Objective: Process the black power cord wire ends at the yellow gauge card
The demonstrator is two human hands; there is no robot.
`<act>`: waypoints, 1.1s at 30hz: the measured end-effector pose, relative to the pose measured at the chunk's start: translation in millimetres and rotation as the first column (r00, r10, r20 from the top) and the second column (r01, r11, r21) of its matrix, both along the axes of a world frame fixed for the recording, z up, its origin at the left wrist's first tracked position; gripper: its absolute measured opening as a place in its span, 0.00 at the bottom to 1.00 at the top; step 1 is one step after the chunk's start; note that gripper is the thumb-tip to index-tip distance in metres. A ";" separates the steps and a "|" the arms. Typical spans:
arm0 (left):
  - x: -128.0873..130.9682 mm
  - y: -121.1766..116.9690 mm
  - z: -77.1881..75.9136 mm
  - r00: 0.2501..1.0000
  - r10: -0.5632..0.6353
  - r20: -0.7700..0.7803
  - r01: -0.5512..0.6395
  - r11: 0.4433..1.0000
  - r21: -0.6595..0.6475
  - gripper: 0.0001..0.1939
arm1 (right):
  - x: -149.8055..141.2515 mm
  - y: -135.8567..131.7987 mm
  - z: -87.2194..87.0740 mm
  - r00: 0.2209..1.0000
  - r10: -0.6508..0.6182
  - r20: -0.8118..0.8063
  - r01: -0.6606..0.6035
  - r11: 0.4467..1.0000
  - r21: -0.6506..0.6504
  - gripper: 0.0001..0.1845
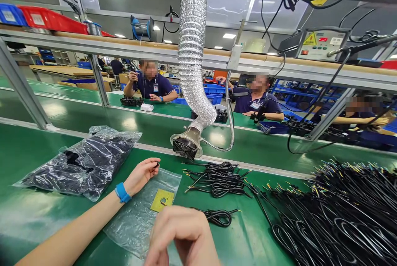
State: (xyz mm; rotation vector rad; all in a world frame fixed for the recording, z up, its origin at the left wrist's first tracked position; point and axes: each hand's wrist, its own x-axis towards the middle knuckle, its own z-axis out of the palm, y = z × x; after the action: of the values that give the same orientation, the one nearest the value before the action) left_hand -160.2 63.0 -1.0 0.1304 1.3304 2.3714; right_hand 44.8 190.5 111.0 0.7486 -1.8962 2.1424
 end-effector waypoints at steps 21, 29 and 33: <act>-2.1 0.1 -9.2 0.999 0.002 0.046 -0.001 0.999 -0.032 0.10 | -56.4 43.2 -87.6 0.897 -0.408 -0.171 0.284 0.236 0.929 0.10; -2.3 0.5 -10.2 0.999 -0.001 0.035 0.002 0.999 -0.041 0.10 | -56.4 43.3 -82.4 0.912 -0.410 -0.021 0.130 0.240 0.962 0.08; -1.7 0.9 -9.1 0.999 0.003 0.040 -0.001 0.999 -0.048 0.10 | -56.6 43.9 -83.0 0.910 -0.415 0.014 0.105 0.263 0.959 0.05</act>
State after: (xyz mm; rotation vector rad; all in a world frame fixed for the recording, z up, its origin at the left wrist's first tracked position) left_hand -162.0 63.9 -10.1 0.0674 1.3680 2.3294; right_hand -11.8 234.4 28.1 0.1599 -3.1453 0.6784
